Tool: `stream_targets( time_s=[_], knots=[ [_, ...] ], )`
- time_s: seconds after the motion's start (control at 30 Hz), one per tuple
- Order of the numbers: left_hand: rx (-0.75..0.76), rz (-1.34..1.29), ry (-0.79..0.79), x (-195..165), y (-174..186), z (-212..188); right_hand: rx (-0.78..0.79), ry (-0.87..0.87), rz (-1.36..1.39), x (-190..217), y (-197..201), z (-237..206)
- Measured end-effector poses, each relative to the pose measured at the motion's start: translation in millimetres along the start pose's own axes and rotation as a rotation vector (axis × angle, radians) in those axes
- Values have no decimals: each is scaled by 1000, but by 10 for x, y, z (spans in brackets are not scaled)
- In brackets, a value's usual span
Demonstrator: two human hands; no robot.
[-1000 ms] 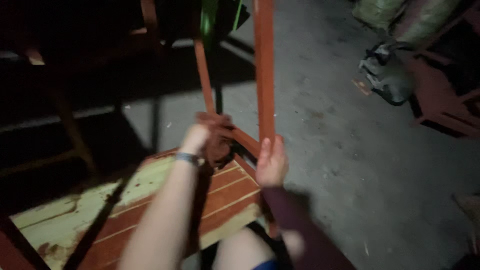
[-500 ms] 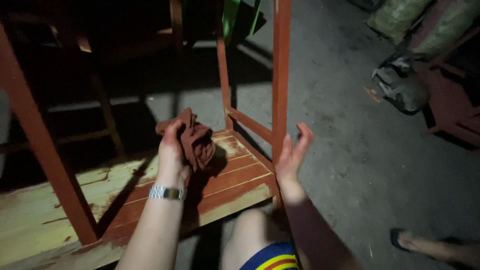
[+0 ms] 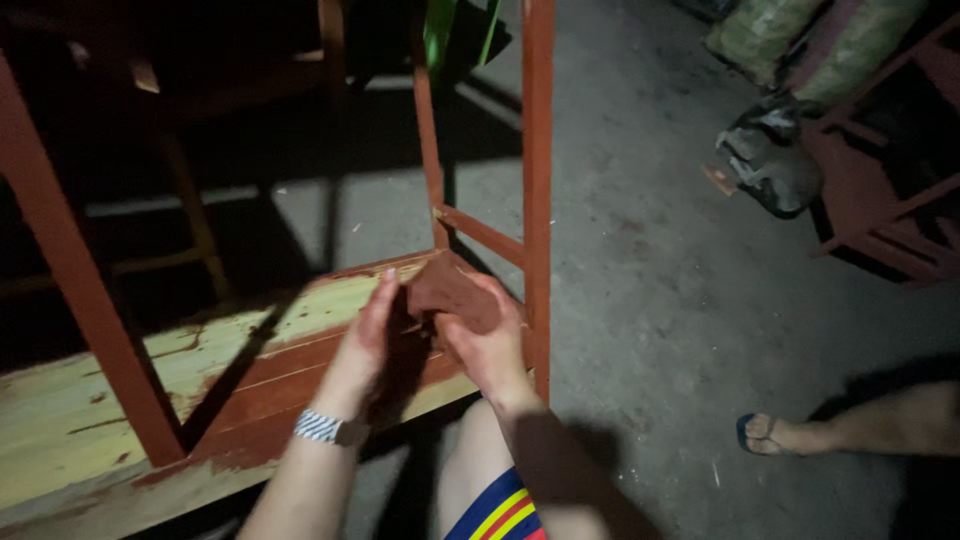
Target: The person sits on the floor and wipes a reddish wood stain onto a wooden chair frame using a cloth, working over the seat slats, rails and legs and turning the chair to reach different sides.
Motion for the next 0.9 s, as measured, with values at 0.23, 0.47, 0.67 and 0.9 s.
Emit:
stream_targets(
  time_s=[0.23,0.47,0.67,0.9],
  knots=[
    [-104,757,-240,-637,275,-146,-337,50,-965,743,785,150],
    [40,695,-256,-272,1,150,-264,-171,-1390,440,895,462],
    [73,661,-222,-122,-13,228,-184,-367,-1295,81,1059,-236],
    [19,700,-216,-85,102,210,-351,-138,-937,479,1355,-98]
  ],
)
Point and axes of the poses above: each hand's wrist, its own z-axis towards the middle knuckle, its own y-axis out of the back of the hand, x = y × z, the point moved 10 cm from there along z, towards the middle knuckle, and after that the axes turned 15 degrees about x, right-handed, at the moved point
